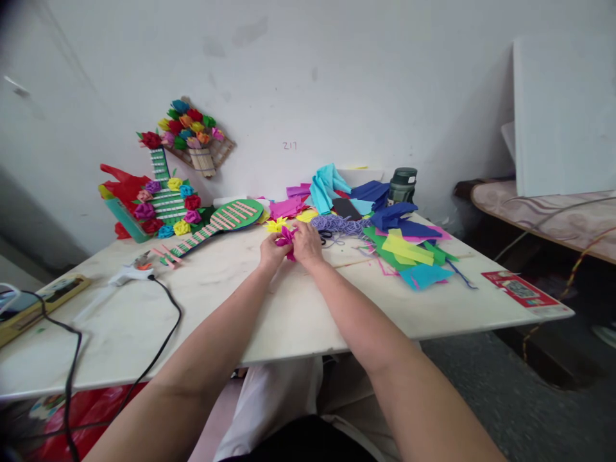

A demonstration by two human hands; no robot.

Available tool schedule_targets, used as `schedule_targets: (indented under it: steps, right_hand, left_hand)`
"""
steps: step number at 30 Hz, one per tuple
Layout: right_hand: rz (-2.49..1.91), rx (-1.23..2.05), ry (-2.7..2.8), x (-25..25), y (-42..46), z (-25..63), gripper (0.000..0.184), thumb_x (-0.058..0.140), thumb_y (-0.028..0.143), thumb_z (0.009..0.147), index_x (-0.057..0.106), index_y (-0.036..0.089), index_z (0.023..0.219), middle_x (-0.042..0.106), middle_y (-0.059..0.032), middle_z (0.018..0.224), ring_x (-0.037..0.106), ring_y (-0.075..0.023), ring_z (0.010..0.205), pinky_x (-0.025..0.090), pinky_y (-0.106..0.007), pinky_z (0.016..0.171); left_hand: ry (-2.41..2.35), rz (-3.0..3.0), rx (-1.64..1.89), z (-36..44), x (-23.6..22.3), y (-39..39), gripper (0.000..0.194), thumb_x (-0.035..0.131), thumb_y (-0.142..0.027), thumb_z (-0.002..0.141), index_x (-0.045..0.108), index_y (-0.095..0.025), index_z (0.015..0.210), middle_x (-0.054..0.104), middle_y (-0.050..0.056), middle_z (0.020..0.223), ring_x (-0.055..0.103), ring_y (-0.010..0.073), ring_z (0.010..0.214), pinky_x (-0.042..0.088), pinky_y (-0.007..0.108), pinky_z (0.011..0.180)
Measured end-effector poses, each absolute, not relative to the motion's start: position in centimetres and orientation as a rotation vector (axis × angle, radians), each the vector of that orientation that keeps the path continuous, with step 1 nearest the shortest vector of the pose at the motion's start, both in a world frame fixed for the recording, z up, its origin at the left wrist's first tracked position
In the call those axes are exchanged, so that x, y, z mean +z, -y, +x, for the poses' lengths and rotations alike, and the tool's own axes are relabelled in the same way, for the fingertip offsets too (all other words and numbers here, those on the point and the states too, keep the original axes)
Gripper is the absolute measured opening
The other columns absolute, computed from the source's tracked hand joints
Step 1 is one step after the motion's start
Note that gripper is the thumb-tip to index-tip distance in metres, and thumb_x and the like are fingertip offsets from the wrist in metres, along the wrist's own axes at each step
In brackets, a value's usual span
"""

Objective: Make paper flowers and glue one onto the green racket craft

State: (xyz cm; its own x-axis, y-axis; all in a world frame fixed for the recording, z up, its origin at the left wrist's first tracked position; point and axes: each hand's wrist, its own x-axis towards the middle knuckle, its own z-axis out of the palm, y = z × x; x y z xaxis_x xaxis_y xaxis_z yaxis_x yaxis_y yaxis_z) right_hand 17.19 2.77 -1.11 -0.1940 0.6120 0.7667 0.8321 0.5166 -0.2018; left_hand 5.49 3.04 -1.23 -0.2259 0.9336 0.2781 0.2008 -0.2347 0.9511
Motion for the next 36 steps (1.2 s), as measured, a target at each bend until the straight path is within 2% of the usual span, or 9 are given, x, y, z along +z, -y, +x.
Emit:
schedule_targets:
  steps: [3, 6, 13, 20, 24, 30, 34, 36]
  right_hand:
    - [-1.078, -0.512, 2.008, -0.7, -2.1, 17.2, 0.026, 0.038, 0.013, 0.086, 0.064, 0.016, 0.084, 0.056, -0.0118, 0.120, 0.045, -0.0258, 0.109, 0.034, -0.041, 0.094]
    - [-1.061, -0.574, 1.997, -0.6, -1.9, 17.2, 0.029, 0.036, 0.015, 0.088, 0.064, 0.016, 0.084, 0.056, -0.0106, 0.122, 0.044, -0.0251, 0.110, 0.032, -0.041, 0.094]
    - [-1.224, -0.377, 1.826, -0.8, -2.0, 17.3, 0.017, 0.050, 0.020, 0.080, 0.063, 0.017, 0.071, 0.055, -0.0097, 0.125, 0.047, -0.0269, 0.102, 0.037, -0.041, 0.086]
    - [-1.180, -0.268, 1.757, -1.1, -2.5, 17.3, 0.015, 0.052, 0.016, 0.076, 0.062, 0.017, 0.065, 0.055, -0.0096, 0.123, 0.050, -0.0243, 0.098, 0.039, -0.040, 0.088]
    - [-1.158, -0.275, 1.795, -1.0, -2.4, 17.5, 0.018, 0.049, 0.015, 0.078, 0.065, 0.017, 0.070, 0.054, -0.0098, 0.123, 0.049, -0.0242, 0.100, 0.038, -0.040, 0.089]
    - [-0.991, -0.512, 2.071, -0.7, -2.1, 17.8, 0.026, 0.039, 0.017, 0.087, 0.065, 0.018, 0.081, 0.052, -0.0079, 0.129, 0.045, -0.0238, 0.112, 0.035, -0.039, 0.094]
    - [-1.030, -0.430, 1.971, -1.1, -2.2, 17.7, 0.020, 0.043, 0.018, 0.084, 0.063, 0.018, 0.082, 0.051, -0.0104, 0.128, 0.045, -0.0249, 0.112, 0.035, -0.040, 0.095]
    - [-1.042, -0.305, 1.839, -1.4, -2.5, 17.7, 0.018, 0.048, 0.019, 0.079, 0.062, 0.017, 0.092, 0.048, -0.0129, 0.130, 0.047, -0.0251, 0.110, 0.037, -0.041, 0.095]
  left_hand:
    - [-1.237, 1.273, 1.493, 5.6, -1.5, -3.3, 0.032, 0.066, -0.011, 0.045, 0.060, -0.017, 0.076, 0.057, -0.004, 0.052, 0.054, 0.0142, 0.051, 0.044, 0.027, 0.056]
    - [-1.108, 1.199, 1.489, 5.6, -1.6, -3.2, 0.035, 0.065, -0.011, 0.044, 0.057, -0.016, 0.078, 0.058, -0.005, 0.052, 0.054, 0.0131, 0.049, 0.045, 0.026, 0.053]
    - [-0.885, 1.191, 1.471, 5.2, -1.5, -2.7, 0.041, 0.073, -0.020, 0.045, 0.056, -0.016, 0.081, 0.060, -0.004, 0.058, 0.055, 0.0115, 0.052, 0.047, 0.027, 0.058]
    - [-0.852, 1.119, 1.439, 5.4, -1.0, -2.3, 0.045, 0.078, -0.022, 0.041, 0.054, -0.015, 0.078, 0.061, -0.002, 0.059, 0.057, 0.0120, 0.053, 0.049, 0.029, 0.059]
    - [-0.855, 1.083, 1.411, 5.4, -1.0, -2.2, 0.044, 0.077, -0.021, 0.040, 0.055, -0.014, 0.076, 0.061, -0.002, 0.059, 0.058, 0.0127, 0.054, 0.050, 0.031, 0.060]
    - [-0.777, 0.980, 1.333, 5.4, -1.0, -2.0, 0.036, 0.074, -0.018, 0.041, 0.056, -0.013, 0.072, 0.060, -0.002, 0.059, 0.058, 0.0125, 0.054, 0.050, 0.030, 0.061]
    - [-0.808, 0.956, 1.353, 5.3, -1.2, -2.2, 0.038, 0.073, -0.016, 0.042, 0.056, -0.014, 0.076, 0.060, -0.002, 0.058, 0.059, 0.0133, 0.055, 0.050, 0.030, 0.061]
    - [-0.815, 0.955, 1.392, 5.2, -1.2, -2.3, 0.039, 0.073, -0.016, 0.043, 0.056, -0.015, 0.079, 0.061, -0.002, 0.060, 0.060, 0.0131, 0.056, 0.051, 0.030, 0.062]
